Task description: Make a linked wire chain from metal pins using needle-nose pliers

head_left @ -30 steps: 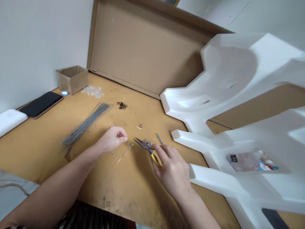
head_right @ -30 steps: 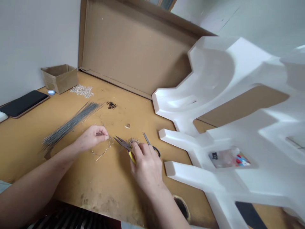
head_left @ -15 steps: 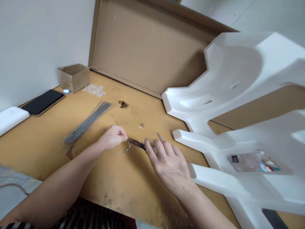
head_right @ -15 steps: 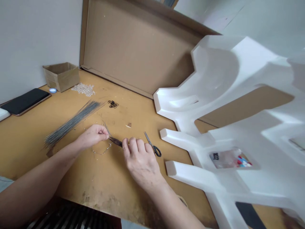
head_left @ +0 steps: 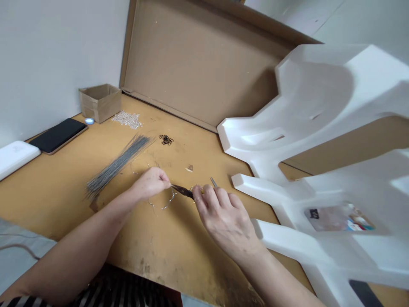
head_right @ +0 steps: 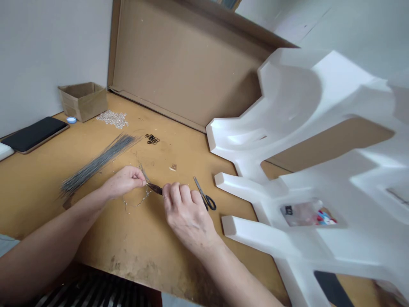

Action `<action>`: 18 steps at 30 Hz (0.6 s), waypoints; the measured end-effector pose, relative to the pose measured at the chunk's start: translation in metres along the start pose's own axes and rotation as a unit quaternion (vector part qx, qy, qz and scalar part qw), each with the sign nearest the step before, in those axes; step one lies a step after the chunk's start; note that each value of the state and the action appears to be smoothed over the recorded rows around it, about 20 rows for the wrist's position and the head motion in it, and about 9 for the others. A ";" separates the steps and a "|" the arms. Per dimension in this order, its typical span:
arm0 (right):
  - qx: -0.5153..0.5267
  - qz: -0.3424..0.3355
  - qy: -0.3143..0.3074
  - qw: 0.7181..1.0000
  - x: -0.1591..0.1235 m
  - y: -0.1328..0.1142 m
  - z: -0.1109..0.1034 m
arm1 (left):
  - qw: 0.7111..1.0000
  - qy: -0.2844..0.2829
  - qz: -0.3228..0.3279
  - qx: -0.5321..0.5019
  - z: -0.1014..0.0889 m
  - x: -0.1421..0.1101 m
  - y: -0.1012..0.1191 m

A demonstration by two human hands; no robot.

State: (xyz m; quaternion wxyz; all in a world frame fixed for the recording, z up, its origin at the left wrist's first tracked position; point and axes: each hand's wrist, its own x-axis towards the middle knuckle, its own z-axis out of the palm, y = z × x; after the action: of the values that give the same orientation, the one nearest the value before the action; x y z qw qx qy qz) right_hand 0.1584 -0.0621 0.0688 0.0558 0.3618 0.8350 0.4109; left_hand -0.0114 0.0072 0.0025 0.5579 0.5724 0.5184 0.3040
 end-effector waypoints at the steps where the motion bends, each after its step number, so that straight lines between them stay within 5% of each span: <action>1: -0.013 -0.005 -0.001 1.000 0.001 -0.001 0.000 | 1.000 -0.002 0.000 0.001 0.000 0.000 0.000; 18: -0.064 -0.005 0.032 0.997 0.007 -0.003 -0.001 | 0.993 0.024 -0.080 -0.080 0.001 0.000 0.003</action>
State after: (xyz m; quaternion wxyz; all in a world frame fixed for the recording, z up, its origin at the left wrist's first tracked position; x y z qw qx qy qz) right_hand 0.1510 -0.0590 0.0690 0.0540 0.3395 0.8101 0.4750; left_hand -0.0093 0.0076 0.0048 0.6121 0.4752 0.5498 0.3119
